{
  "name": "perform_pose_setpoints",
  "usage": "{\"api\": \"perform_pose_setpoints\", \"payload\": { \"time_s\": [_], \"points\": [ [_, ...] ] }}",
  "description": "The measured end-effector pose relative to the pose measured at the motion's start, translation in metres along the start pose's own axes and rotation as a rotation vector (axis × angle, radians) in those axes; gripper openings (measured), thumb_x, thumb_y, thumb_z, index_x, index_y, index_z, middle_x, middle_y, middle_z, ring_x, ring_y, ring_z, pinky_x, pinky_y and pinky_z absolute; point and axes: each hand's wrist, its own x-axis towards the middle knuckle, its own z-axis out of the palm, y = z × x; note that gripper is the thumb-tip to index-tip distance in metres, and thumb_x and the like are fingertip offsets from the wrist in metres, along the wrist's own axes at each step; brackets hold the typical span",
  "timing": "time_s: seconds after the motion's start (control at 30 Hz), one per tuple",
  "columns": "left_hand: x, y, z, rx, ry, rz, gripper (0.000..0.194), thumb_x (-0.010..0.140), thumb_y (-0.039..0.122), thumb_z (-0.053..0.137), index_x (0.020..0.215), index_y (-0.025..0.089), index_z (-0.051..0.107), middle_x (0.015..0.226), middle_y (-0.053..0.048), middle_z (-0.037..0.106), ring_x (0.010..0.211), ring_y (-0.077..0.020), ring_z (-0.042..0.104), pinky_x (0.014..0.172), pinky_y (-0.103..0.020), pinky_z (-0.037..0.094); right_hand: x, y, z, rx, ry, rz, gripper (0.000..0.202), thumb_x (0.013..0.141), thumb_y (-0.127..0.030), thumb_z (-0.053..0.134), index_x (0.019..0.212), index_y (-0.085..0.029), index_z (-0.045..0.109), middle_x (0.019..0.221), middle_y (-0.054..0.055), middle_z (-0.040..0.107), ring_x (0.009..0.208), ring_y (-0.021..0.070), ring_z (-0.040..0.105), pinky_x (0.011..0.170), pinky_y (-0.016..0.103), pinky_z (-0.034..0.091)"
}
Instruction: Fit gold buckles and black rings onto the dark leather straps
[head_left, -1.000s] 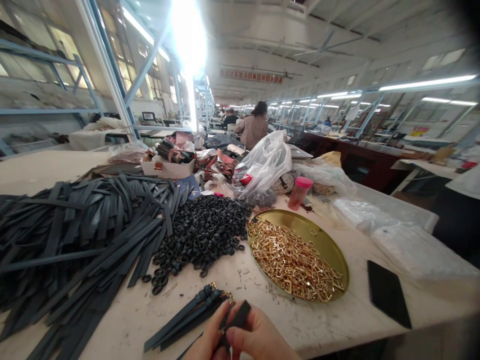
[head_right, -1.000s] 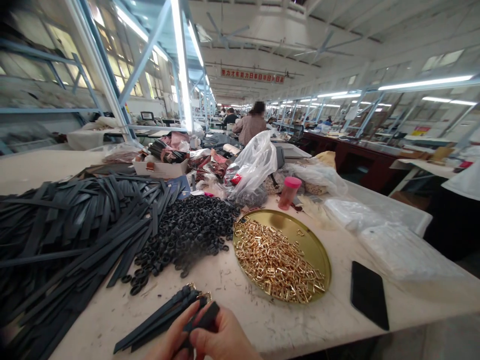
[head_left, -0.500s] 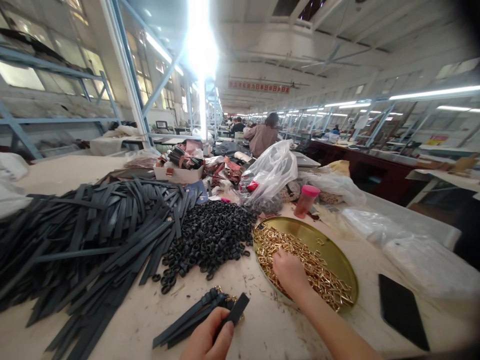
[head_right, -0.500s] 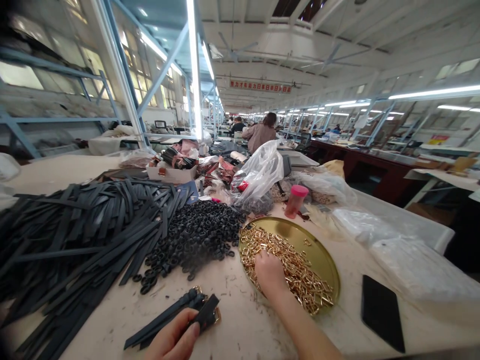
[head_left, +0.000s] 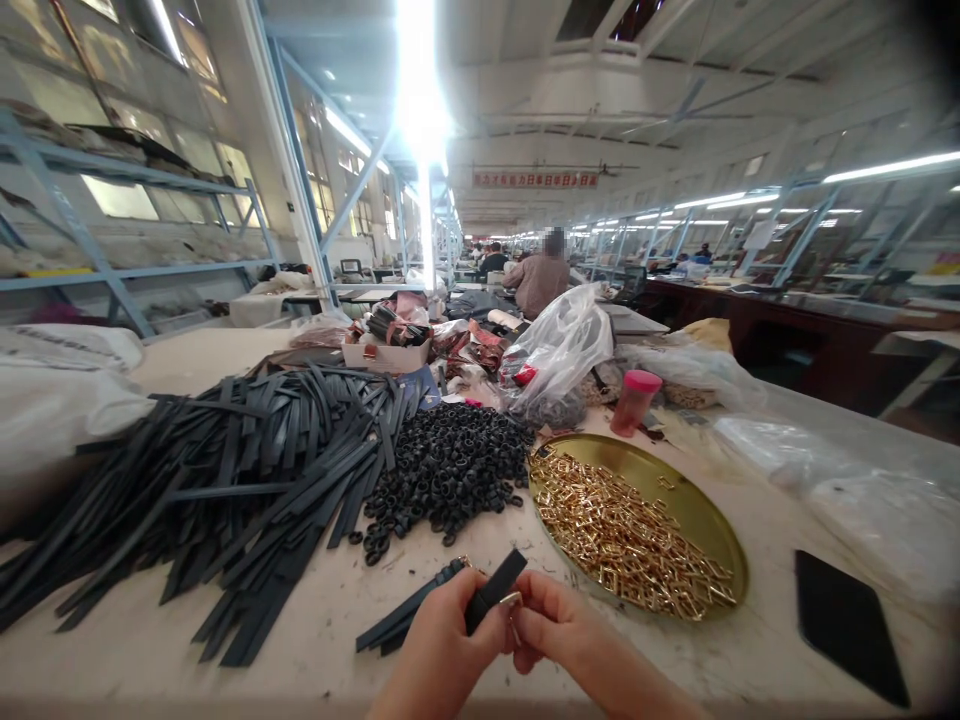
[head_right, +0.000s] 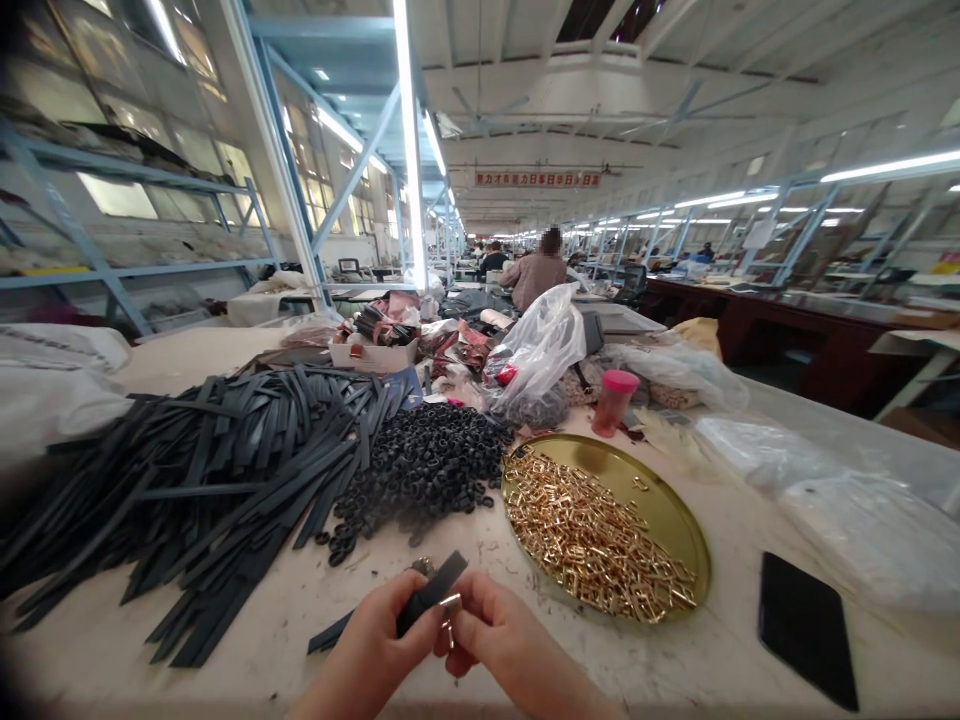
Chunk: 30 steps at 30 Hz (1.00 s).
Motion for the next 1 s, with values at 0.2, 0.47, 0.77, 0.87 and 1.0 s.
{"api": "perform_pose_setpoints", "payload": {
  "time_s": [0.2, 0.47, 0.77, 0.87, 1.0],
  "points": [
    [-0.001, -0.015, -0.001, -0.018, 0.008, -0.012, 0.015, 0.072, 0.028, 0.048, 0.067, 0.015, 0.054, 0.058, 0.004, 0.05, 0.059, -0.0124, 0.046, 0.054, -0.021, 0.032, 0.003, 0.01, 0.005, -0.134, 0.053, -0.086, 0.026, 0.071, -0.022, 0.061, 0.096, -0.018, 0.059, 0.066, -0.003, 0.058, 0.058, 0.0116, 0.051, 0.057, 0.024, 0.038],
    [-0.006, -0.023, -0.001, -0.225, -0.191, -0.116, 0.029, 0.081, 0.044, 0.035, 0.076, 0.018, 0.047, 0.051, 0.007, 0.042, 0.039, -0.0079, 0.032, 0.039, -0.019, 0.025, 0.01, 0.024, 0.005, 0.217, 0.306, -0.071, 0.022, 0.065, -0.034, 0.072, 0.074, -0.017, 0.062, 0.053, -0.006, 0.055, 0.047, 0.0076, 0.049, 0.05, 0.02, 0.039],
    [-0.015, -0.038, 0.003, 0.052, -0.187, 0.098, 0.028, 0.084, 0.033, 0.035, 0.076, 0.018, 0.056, 0.076, -0.004, 0.061, 0.072, -0.0158, 0.053, 0.066, -0.021, 0.038, 0.016, 0.05, 0.025, 0.608, 0.322, 0.085, 0.036, 0.052, -0.034, 0.081, 0.075, -0.016, 0.061, 0.055, -0.004, 0.059, 0.041, 0.0057, 0.05, 0.042, 0.018, 0.042],
    [-0.013, -0.037, 0.004, 0.009, -0.218, 0.079, 0.023, 0.083, 0.028, 0.036, 0.077, 0.017, 0.055, 0.076, -0.003, 0.062, 0.071, -0.0148, 0.054, 0.068, -0.021, 0.038, 0.017, 0.06, 0.025, 0.489, 0.377, -0.001, 0.034, 0.057, -0.039, 0.078, 0.074, -0.016, 0.059, 0.053, -0.005, 0.058, 0.04, 0.0059, 0.05, 0.041, 0.018, 0.04],
    [-0.013, -0.035, 0.004, -0.03, -0.232, 0.048, 0.021, 0.082, 0.027, 0.037, 0.079, 0.017, 0.055, 0.077, -0.002, 0.062, 0.067, -0.0134, 0.052, 0.067, -0.021, 0.039, 0.016, 0.062, 0.029, 0.438, 0.488, -0.045, 0.036, 0.059, -0.046, 0.074, 0.068, -0.018, 0.053, 0.048, -0.007, 0.053, 0.039, 0.006, 0.046, 0.04, 0.018, 0.038]
  ]
}}
